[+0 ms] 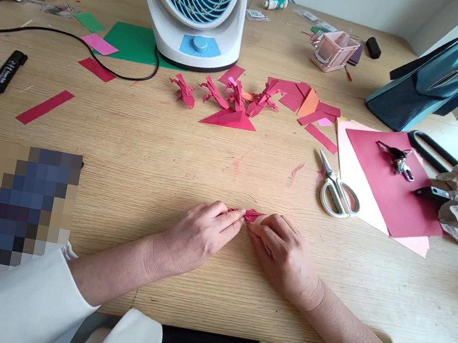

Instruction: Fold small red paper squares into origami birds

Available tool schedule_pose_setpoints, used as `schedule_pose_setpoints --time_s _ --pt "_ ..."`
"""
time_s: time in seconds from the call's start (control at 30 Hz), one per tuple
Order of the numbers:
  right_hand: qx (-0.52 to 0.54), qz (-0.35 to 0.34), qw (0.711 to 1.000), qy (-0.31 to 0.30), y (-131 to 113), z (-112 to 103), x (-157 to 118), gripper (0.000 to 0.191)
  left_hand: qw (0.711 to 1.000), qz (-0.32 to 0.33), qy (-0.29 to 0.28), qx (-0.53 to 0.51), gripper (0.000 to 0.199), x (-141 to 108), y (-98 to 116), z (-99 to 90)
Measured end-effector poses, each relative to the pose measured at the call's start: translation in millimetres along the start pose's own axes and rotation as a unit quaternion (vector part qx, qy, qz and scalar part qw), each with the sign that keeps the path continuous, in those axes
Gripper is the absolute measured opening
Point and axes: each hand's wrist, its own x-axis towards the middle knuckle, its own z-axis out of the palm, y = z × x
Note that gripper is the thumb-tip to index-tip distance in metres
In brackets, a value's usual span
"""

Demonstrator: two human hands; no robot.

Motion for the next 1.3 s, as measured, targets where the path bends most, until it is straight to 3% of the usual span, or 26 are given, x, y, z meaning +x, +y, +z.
schedule_pose_setpoints --time_s 0.27,1.3 --pt "0.004 0.003 1.0 -0.008 0 -2 0 0.02 0.999 -0.014 -0.038 -0.009 0.051 3 2 -2.1" --pt "-0.116 -0.055 0.991 -0.039 -3 -6 -27 0.02 0.995 -0.024 -0.091 0.019 0.055 9 11 -5.0"
